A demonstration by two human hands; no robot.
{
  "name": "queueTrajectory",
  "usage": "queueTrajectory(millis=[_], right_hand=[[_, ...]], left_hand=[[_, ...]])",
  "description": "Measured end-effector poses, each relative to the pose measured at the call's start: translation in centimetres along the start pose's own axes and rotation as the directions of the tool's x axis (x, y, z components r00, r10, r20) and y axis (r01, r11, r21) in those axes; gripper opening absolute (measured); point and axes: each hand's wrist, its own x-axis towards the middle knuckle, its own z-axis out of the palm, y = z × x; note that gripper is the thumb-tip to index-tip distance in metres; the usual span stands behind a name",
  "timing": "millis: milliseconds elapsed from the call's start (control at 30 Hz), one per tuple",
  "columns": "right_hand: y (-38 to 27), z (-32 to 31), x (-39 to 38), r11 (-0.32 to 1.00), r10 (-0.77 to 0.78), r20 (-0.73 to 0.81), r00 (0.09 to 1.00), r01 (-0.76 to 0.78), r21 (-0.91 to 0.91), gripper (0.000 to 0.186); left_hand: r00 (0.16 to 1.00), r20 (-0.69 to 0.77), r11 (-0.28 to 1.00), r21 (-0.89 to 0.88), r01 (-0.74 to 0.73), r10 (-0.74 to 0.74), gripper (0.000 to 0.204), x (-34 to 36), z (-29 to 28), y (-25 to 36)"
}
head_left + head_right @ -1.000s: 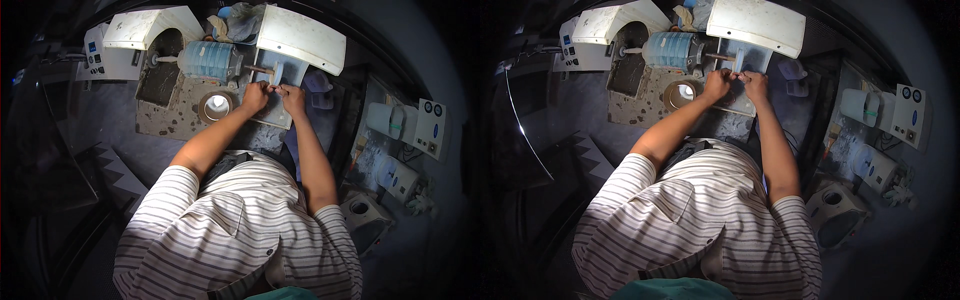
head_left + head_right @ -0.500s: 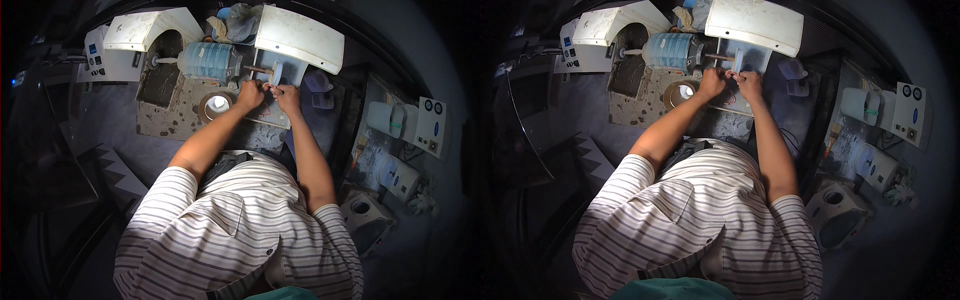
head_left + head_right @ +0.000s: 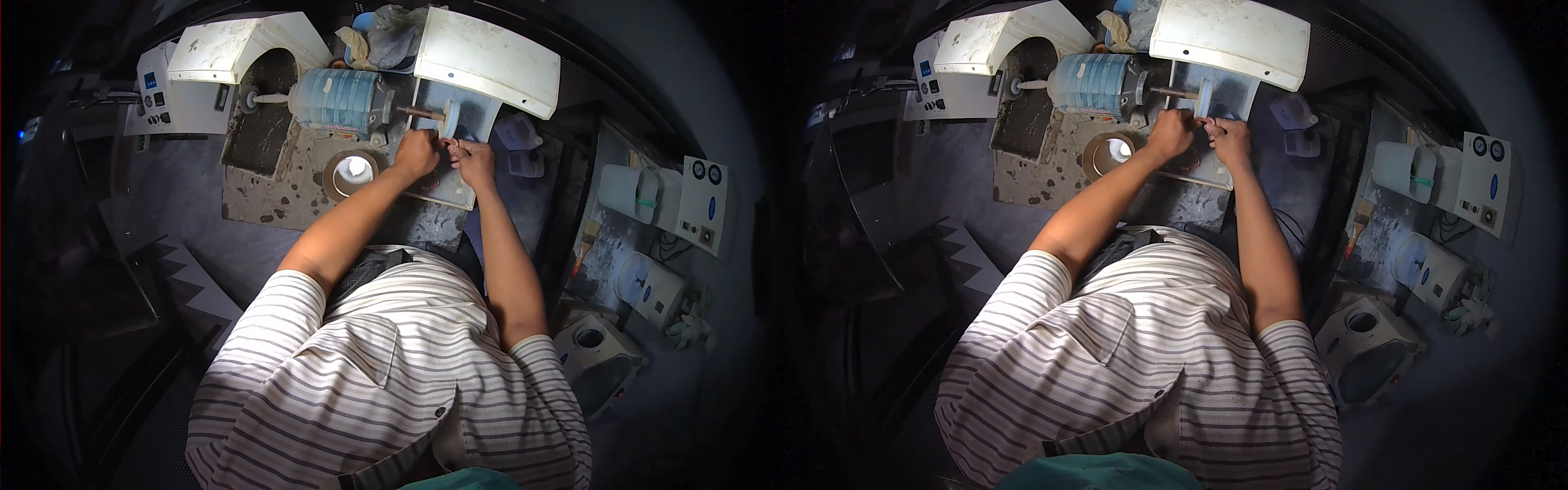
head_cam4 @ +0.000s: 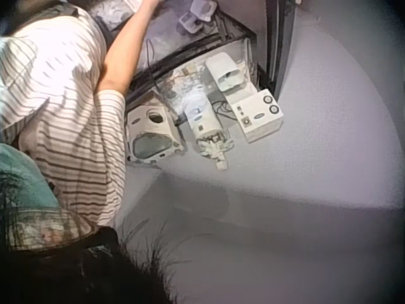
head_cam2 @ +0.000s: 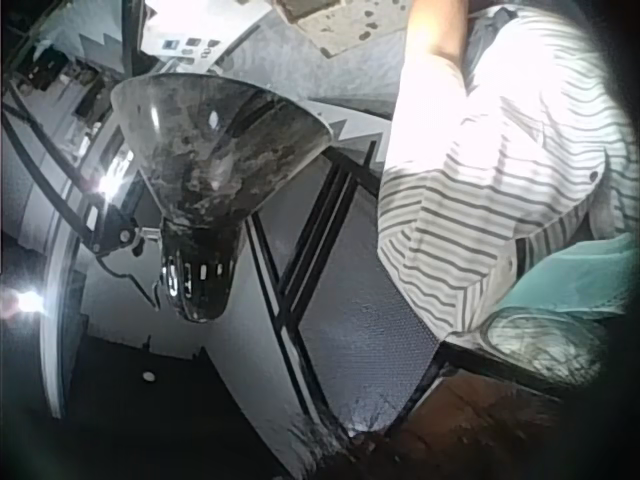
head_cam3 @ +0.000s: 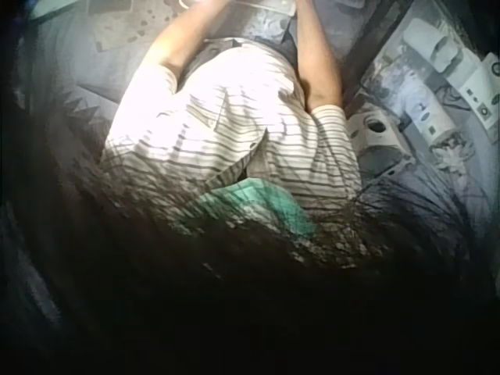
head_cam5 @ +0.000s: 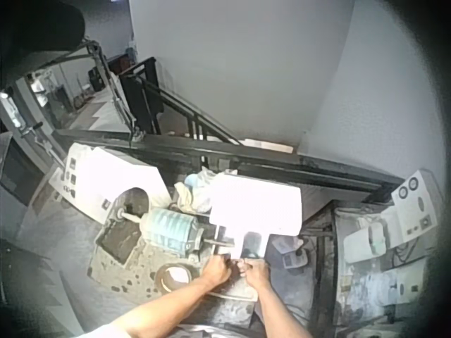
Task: The person polishes a denture against the rotating wheel of a polishing machine and repeatedly lifts and turns the denture under an overhead lamp.
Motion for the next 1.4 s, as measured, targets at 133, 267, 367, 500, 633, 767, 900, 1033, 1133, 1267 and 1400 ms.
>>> queueTrajectory(millis=[133, 267, 367, 500, 633, 767, 900, 1033, 1133, 1267, 1400], right_hand=[[0.3, 0.7, 0.6, 0.996, -0.026, 0.035, 0.999, 0.029, -0.09, 0.012], [-0.1, 1.4, 0.5, 0.98, -0.075, 0.01, 0.997, 0.075, -0.186, 0.017], [-1.5, 1.8, -0.8, 0.958, -0.111, -0.019, 0.994, 0.102, -0.27, 0.017], [-1.2, 2.1, -3.1, 0.767, -0.548, -0.114, 0.829, 0.443, -0.464, 0.016], [-0.9, 1.2, -4.0, 0.722, -0.649, -0.081, 0.756, 0.579, -0.38, 0.018], [-0.4, 0.7, -3.8, 0.7, -0.665, -0.077, 0.743, 0.584, -0.41, 0.019], [-0.1, 0.3, -3.2, 0.698, -0.663, -0.077, 0.745, 0.578, -0.423, 0.019], [-0.1, 0.2, -2.4, 0.723, -0.637, -0.088, 0.766, 0.554, -0.412, 0.017], [0.2, 0.0, -1.6, 0.706, -0.648, -0.09, 0.756, 0.552, -0.444, 0.015], [1.0, -0.3, -0.8, 0.71, -0.621, -0.055, 0.782, 0.532, -0.461, 0.018], [0.3, 0.2, -0.5, 0.673, -0.649, -0.013, 0.76, 0.567, -0.475, 0.018]], left_hand=[[0.998, -0.046, 0.996, -0.072, 0.047, -0.051, 0.011, -0.2, -0.2, -0.8], [0.992, -0.095, 0.991, -0.111, 0.068, -0.079, 0.01, -0.6, -1.2, -0.6], [0.99, -0.134, 0.985, -0.17, 0.012, -0.035, 0.013, -1.4, -2.4, -0.8], [0.967, -0.239, 0.971, -0.195, -0.138, 0.09, 0.019, -2.9, -2.8, -1.2], [0.95, -0.253, 0.942, -0.228, -0.245, 0.186, 0.027, -3.3, -2.0, -1.6], [0.958, -0.233, 0.944, -0.244, -0.222, 0.165, 0.025, -3.0, -1.3, -1.4], [0.965, -0.208, 0.957, -0.208, -0.203, 0.16, 0.022, -2.6, -0.5, -1.6], [0.978, -0.2, 0.966, -0.233, -0.109, 0.062, 0.018, -1.8, 0.5, -1.7], [0.983, -0.185, 0.965, -0.257, -0.061, 0.013, 0.016, -0.9, 0.9, -1.2], [0.995, -0.075, 0.977, -0.208, 0.048, -0.065, 0.013, -0.7, 0.5, 0.1], [0.982, -0.14, 0.959, -0.27, 0.082, -0.124, 0.012, -0.7, 1.0, -0.5]])
